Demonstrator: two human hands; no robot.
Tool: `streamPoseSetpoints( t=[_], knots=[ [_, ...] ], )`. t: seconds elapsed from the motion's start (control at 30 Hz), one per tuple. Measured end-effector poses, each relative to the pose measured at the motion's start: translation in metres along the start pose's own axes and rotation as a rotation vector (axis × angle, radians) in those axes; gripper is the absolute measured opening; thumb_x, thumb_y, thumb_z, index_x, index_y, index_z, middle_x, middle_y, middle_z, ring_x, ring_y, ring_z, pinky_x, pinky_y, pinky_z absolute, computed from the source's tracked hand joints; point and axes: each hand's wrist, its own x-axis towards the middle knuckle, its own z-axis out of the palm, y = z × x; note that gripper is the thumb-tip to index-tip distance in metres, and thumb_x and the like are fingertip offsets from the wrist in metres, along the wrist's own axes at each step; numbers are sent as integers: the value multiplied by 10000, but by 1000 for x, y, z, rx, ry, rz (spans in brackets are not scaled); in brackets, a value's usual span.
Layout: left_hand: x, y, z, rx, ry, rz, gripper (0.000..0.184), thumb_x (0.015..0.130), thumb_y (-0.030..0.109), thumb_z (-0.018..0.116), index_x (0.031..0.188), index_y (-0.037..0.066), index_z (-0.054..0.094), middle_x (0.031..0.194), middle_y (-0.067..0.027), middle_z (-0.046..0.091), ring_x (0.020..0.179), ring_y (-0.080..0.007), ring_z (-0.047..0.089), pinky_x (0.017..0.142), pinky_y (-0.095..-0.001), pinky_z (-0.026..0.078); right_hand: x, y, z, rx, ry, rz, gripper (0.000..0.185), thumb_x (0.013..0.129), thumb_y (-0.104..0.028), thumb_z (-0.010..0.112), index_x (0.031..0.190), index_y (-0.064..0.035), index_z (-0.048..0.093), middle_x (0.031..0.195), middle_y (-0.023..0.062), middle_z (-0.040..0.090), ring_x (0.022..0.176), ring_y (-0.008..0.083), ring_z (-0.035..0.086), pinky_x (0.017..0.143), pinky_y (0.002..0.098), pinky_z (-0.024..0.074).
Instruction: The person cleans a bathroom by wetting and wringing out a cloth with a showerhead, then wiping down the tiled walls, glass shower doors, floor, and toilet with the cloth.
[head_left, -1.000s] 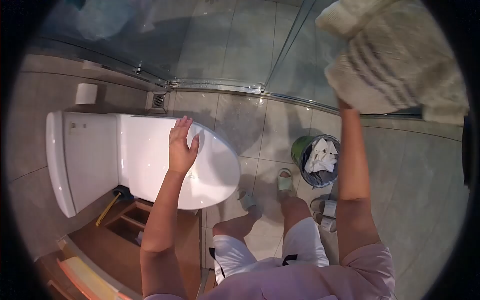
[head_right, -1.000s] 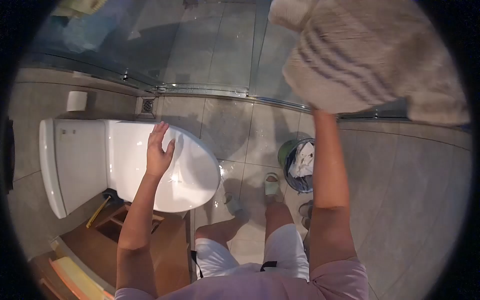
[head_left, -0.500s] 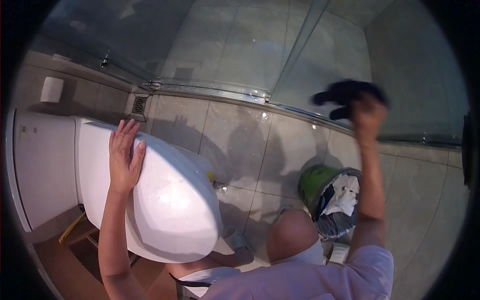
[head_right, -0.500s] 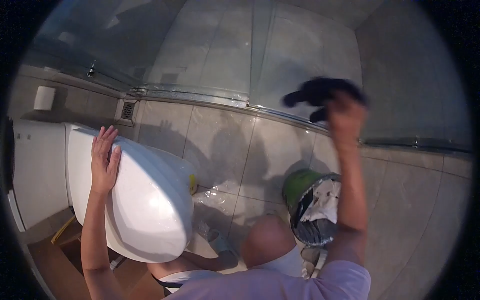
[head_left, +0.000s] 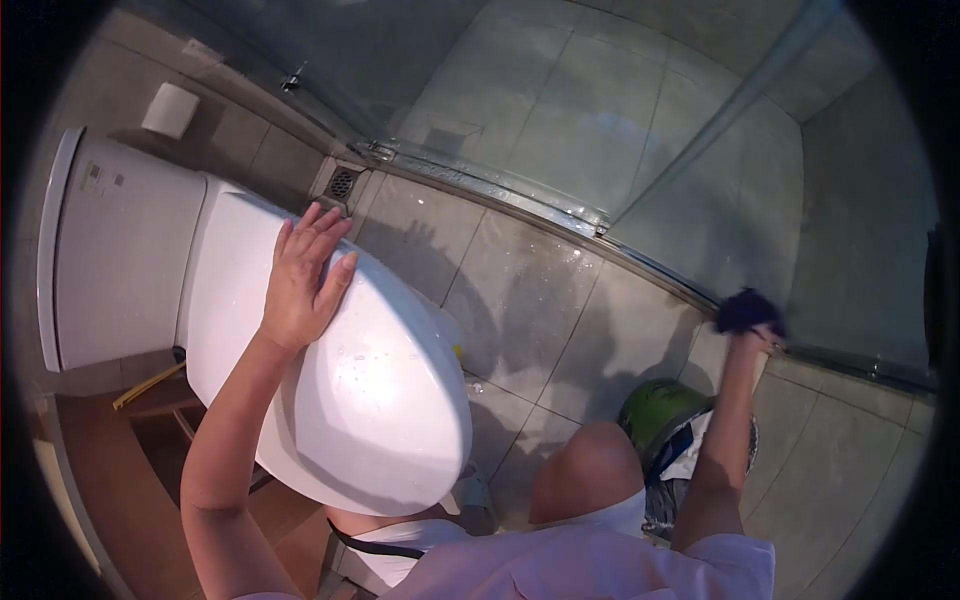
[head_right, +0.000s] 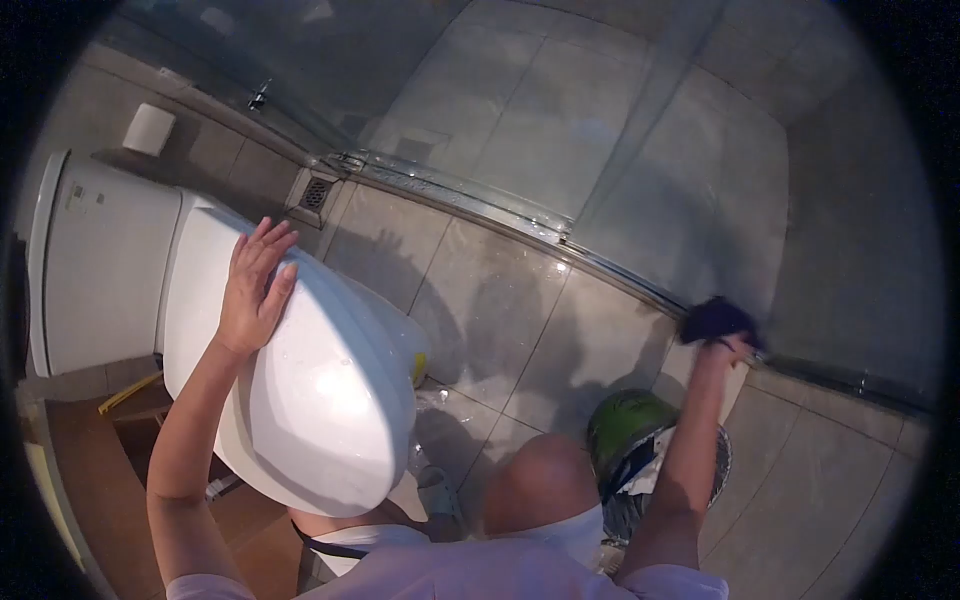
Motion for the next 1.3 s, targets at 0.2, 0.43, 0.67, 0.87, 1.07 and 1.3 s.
streamPoseSetpoints(
  t=[0.2,0.43,0.67,0.87,1.07,1.3],
  knots=[
    [2,-1,-3,-10,-54,-35,479,894,363,457,1231,31,533,1320,-164,477,1328,-335,311,1109,-470,151,-57,179,192,-696,40,331,270,868,-71,578,1129,-12,542,1032,98,597,896,229,592,795,321,484],
    [5,-8,-2,-31,-77,-61,506,872,394,473,1222,34,543,1300,-179,492,1316,-355,329,1103,-489,147,-37,289,234,-1745,-848,-591,362,752,-47,617,1111,-55,567,1098,109,528,1054,295,483,884,378,423],
    [16,-7,0,-33,-85,-74,521,847,423,530,1200,42,563,1271,-166,517,1308,-351,344,1093,-498,151,-35,373,256,-1842,-630,-706,364,794,-130,513,1152,-138,577,1062,45,542,1001,258,492,765,378,424],
    [17,-6,3,-39,-81,-68,520,851,427,499,1182,34,578,1266,-162,523,1302,-347,355,1096,-487,150,-62,406,325,-1530,-1159,-697,334,800,-146,509,1118,-150,610,1183,50,558,1127,225,480,916,418,385],
    [17,-1,2,-19,-91,-82,500,854,409,490,1170,33,587,1258,-158,530,1306,-339,351,1102,-478,146,-66,393,236,-1859,-1202,-210,402,840,-151,505,1230,-236,553,1384,76,395,1208,290,424,935,421,441],
    [15,-1,3,3,-69,-76,469,856,389,489,1156,44,594,1256,-148,532,1300,-332,359,1105,-468,146,-39,219,101,-2107,-1178,72,488,805,-89,522,1259,-266,509,1398,105,357,1245,327,369,954,424,440]
  ],
)
